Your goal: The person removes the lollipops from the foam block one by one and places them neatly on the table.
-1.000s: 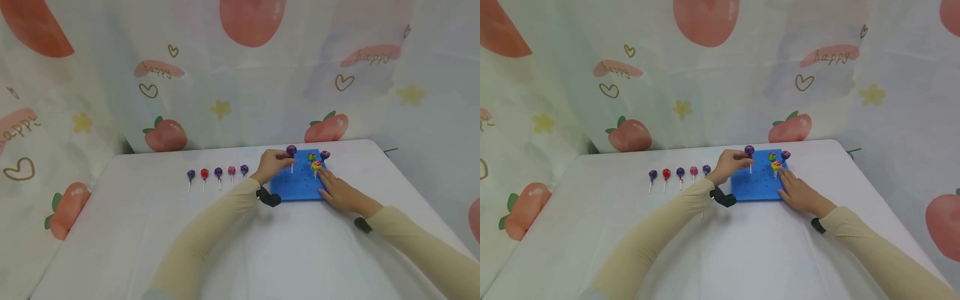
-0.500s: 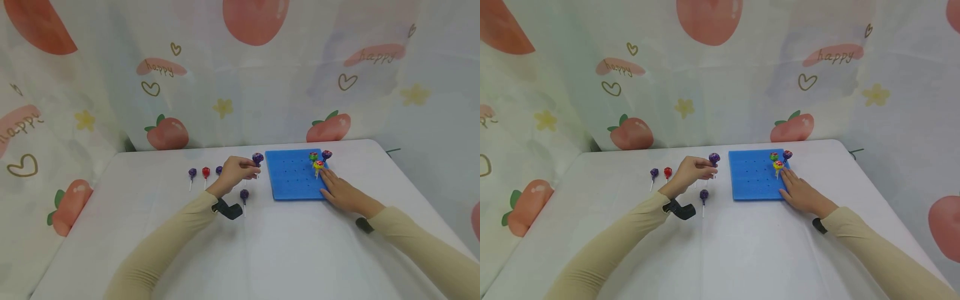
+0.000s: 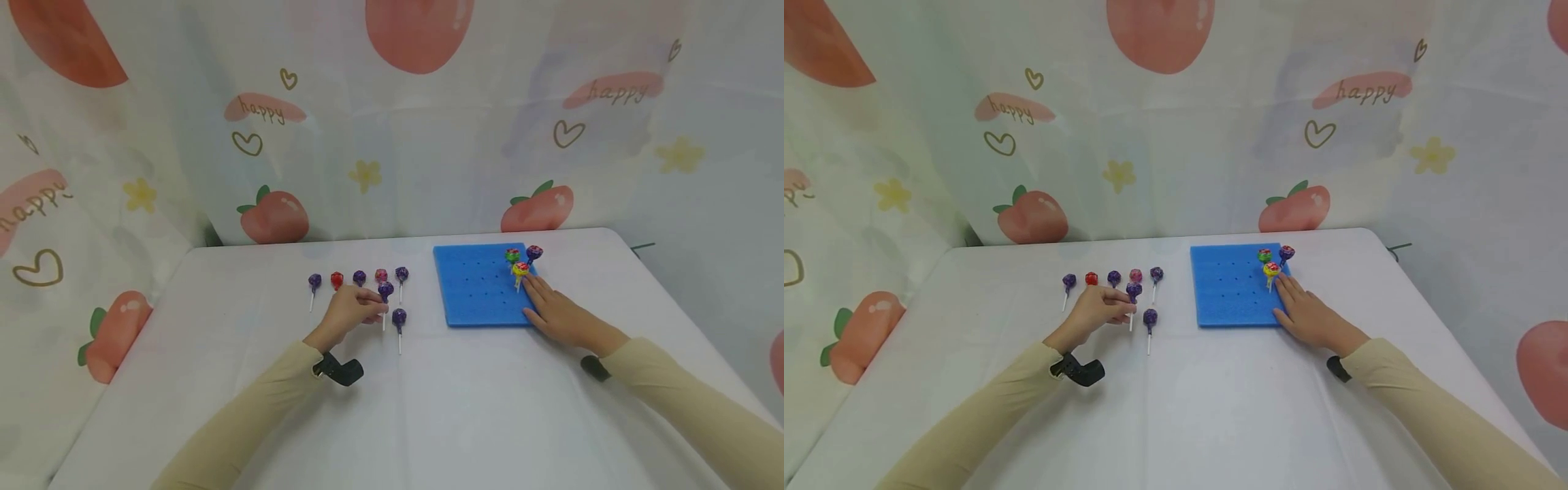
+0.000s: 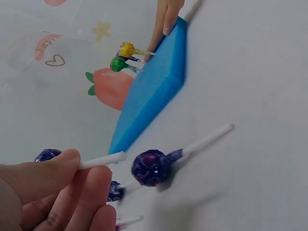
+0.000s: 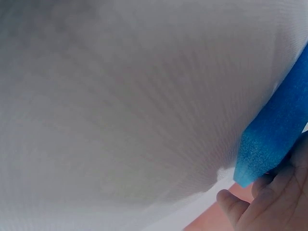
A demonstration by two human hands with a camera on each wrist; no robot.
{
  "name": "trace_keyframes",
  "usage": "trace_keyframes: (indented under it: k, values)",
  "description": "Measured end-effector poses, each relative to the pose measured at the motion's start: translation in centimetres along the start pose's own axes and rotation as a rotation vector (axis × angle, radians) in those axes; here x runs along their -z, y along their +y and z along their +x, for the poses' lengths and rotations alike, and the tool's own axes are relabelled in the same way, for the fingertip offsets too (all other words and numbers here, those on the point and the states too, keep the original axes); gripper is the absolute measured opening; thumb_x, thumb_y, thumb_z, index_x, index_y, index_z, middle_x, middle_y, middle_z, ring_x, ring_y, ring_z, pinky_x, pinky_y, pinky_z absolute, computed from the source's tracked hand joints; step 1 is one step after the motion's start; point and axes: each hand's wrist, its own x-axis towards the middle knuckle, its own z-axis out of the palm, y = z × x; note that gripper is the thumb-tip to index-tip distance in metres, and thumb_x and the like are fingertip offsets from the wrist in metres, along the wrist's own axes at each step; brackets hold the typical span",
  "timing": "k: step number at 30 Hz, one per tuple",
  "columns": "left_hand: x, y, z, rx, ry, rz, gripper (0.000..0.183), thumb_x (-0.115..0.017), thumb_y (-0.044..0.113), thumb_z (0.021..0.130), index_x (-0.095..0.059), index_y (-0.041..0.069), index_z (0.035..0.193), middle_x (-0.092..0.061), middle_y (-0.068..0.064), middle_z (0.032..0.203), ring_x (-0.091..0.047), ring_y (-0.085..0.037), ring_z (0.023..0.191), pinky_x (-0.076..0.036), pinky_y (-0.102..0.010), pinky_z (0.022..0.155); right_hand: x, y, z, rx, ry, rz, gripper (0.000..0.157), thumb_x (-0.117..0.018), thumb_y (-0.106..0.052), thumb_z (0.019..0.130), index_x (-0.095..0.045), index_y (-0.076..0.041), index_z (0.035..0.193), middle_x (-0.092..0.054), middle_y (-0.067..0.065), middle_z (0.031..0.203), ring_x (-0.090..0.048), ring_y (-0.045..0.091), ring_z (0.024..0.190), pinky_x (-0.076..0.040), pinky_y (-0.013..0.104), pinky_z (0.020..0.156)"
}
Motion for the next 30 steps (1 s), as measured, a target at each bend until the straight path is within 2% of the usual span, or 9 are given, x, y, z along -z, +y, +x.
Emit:
trace_keyframes:
  k: [4, 9, 18, 30]
  values:
    - [-0.2, -1.4, -0.1, 0.044, -0.002, 0.005, 0.018, -0.074, 0.011, 0.079, -0.071, -0.001, 0.093, -0.073, -0.013, 0.085, -0.066, -0.009, 0.062, -0.057, -0.025, 0.065, 0.1, -0.1, 0.0, 0.009, 0.005, 0.004, 0.072, -0.042, -0.035, 0.098, -0.014, 0.011, 0.145, -0.012, 0.031, 0.152, -0.011, 0.048, 0.140, -0.018, 0.063, 0.110]
    - [-0.3, -2.4, -0.5, 0.058, 0.029, 0.085, 0.017, -0.076, 0.013, 0.078, -0.072, 0.001, 0.090, -0.073, -0.010, 0.078, -0.063, -0.007, 0.059, -0.054, -0.021, 0.060, 0.3, -0.2, -0.1, 0.014, 0.007, 0.006, 0.072, -0.043, -0.035, 0.098, -0.014, 0.011, 0.145, -0.012, 0.031, 0.152, -0.011, 0.048, 0.140, -0.018, 0.063, 0.110]
    - [-0.6, -3.2, -1.0, 0.060, 0.043, 0.215, 0.016, -0.076, 0.017, 0.077, -0.071, 0.003, 0.086, -0.071, -0.005, 0.069, -0.062, -0.006, 0.056, -0.047, -0.019, 0.055, 0.3, -0.1, -0.1, 0.006, -0.007, 0.004, 0.072, -0.042, -0.036, 0.098, -0.012, 0.011, 0.145, -0.010, 0.031, 0.153, -0.010, 0.048, 0.140, -0.017, 0.063, 0.110]
    - [-1.1, -3.6, -1.0, 0.047, 0.058, 0.226, 0.016, -0.077, 0.015, 0.076, -0.069, 0.003, 0.082, -0.071, -0.006, 0.066, -0.065, -0.007, 0.054, -0.048, -0.019, 0.054, 0.1, 0.0, 0.0, 0.011, -0.005, 0.007, 0.072, -0.042, -0.036, 0.098, -0.013, 0.010, 0.145, -0.011, 0.031, 0.153, -0.010, 0.047, 0.141, -0.017, 0.063, 0.110]
